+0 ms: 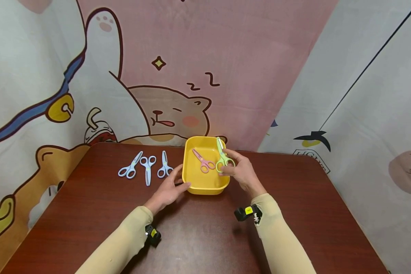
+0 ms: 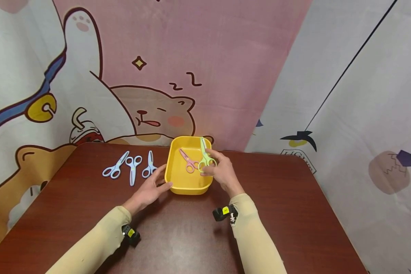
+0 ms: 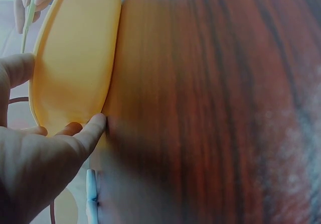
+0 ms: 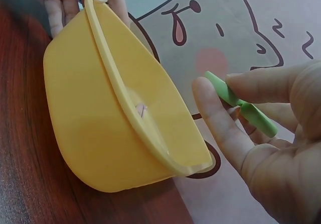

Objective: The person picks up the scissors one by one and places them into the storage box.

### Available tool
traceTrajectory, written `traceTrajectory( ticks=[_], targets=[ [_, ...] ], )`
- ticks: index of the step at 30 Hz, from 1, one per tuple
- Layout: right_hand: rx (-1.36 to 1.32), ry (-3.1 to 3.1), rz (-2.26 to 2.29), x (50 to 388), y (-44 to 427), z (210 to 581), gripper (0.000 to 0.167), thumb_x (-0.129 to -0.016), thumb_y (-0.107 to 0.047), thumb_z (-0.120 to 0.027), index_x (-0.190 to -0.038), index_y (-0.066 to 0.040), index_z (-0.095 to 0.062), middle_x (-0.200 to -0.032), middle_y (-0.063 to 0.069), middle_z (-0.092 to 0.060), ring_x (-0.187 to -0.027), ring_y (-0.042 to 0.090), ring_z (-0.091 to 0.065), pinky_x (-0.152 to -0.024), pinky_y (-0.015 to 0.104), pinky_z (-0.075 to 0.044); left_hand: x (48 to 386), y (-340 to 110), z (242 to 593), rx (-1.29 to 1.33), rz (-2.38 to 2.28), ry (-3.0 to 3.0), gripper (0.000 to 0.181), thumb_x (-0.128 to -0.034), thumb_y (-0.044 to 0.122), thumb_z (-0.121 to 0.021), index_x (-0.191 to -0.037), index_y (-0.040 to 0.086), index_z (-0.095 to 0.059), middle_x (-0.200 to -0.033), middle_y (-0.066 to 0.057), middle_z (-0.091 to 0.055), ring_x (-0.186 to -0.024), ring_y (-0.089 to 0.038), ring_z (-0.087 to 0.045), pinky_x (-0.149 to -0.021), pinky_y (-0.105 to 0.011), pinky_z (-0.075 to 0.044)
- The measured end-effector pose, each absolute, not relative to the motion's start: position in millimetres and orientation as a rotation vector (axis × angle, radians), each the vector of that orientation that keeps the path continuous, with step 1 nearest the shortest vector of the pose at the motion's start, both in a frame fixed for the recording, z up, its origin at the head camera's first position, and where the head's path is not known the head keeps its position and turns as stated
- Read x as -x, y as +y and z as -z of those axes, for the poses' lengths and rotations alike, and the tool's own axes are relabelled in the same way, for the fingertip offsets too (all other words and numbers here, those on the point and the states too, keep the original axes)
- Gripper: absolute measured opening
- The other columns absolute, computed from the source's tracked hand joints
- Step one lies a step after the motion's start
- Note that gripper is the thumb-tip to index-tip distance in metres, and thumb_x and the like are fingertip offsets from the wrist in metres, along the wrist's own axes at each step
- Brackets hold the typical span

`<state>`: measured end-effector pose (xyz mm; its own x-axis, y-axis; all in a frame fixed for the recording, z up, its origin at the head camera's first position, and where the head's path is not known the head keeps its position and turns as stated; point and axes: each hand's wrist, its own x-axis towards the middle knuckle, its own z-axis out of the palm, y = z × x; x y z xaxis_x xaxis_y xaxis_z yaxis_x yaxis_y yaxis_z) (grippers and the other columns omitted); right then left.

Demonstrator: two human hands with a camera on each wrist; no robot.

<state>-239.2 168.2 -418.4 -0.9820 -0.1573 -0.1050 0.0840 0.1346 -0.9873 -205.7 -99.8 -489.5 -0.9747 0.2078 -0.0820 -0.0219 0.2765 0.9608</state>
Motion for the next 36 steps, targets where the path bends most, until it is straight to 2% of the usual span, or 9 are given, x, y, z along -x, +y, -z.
traceTrajectory(
  ticks=[7, 14, 18, 26, 33, 36],
  targets=[
    [0.085, 2.237, 1.935, 239.4, 163.8, 417.3, 0.073, -0.085, 0.013, -0.075, -0.151, -0.009, -0.053, -0.150, 0.024, -0.042, -0.102, 0.040, -0.067, -0.085, 0.047, -0.061, 205.2, -100.2, 489.4, -0.169, -1.771, 2.347, 0.078, -0.1003, 0.017, -0.069, -0.164, 0.012, -0.025, -0.159, -0.017, -0.043, -0.133, -0.037, -0.055, -0.101, -0.046, -0.053],
    [0.095, 2.243, 1.934, 242.5, 160.0, 418.2, 0.072, -0.084, 0.013, -0.076, -0.149, -0.007, -0.054, -0.148, 0.024, -0.044, -0.102, 0.032, -0.066, -0.079, 0.040, -0.063, 204.4, -100.3, 488.9, -0.166, -1.757, 2.351, 0.078, -0.1008, 0.017, -0.068, -0.164, 0.011, -0.024, -0.160, -0.018, -0.043, -0.134, -0.037, -0.054, -0.102, -0.046, -0.053],
    [0.084, 2.226, 1.940, 244.0, 157.5, 418.1, 0.071, -0.085, 0.014, -0.073, -0.150, -0.007, -0.054, -0.148, 0.024, -0.044, -0.107, 0.035, -0.066, -0.079, 0.040, -0.063, 204.9, -100.2, 489.6, -0.163, -1.755, 2.355, 0.078, -0.1005, 0.018, -0.068, -0.164, 0.011, -0.023, -0.160, -0.018, -0.042, -0.134, -0.037, -0.054, -0.102, -0.045, -0.053],
    [0.085, 2.211, 1.923, 247.3, 154.1, 419.9, 0.070, -0.086, 0.012, -0.074, -0.150, -0.008, -0.053, -0.146, 0.023, -0.044, -0.092, 0.029, -0.071, -0.082, 0.043, -0.062, 205.4, -99.4, 489.4, -0.167, -1.763, 2.358, 0.077, -0.1002, 0.016, -0.068, -0.164, 0.010, -0.025, -0.158, -0.018, -0.045, -0.132, -0.036, -0.055, -0.101, -0.044, -0.053],
    [0.073, 2.174, 1.926, 249.4, 150.7, 421.5, 0.070, -0.086, 0.013, -0.072, -0.151, -0.008, -0.053, -0.145, 0.022, -0.041, -0.102, 0.040, -0.068, -0.085, 0.046, -0.061, 205.7, -99.2, 489.6, -0.170, -1.756, 2.353, 0.078, -0.1005, 0.017, -0.069, -0.164, 0.011, -0.024, -0.159, -0.017, -0.044, -0.133, -0.036, -0.055, -0.102, -0.045, -0.052],
    [0.071, 2.166, 1.914, 250.7, 148.3, 423.1, 0.070, -0.087, 0.012, -0.072, -0.151, -0.009, -0.053, -0.145, 0.021, -0.041, -0.102, 0.040, -0.068, -0.087, 0.049, -0.060, 205.8, -99.6, 490.1, -0.157, -1.759, 2.345, 0.078, -0.1007, 0.017, -0.068, -0.164, 0.012, -0.023, -0.160, -0.018, -0.043, -0.134, -0.037, -0.054, -0.103, -0.047, -0.052]
  ],
)
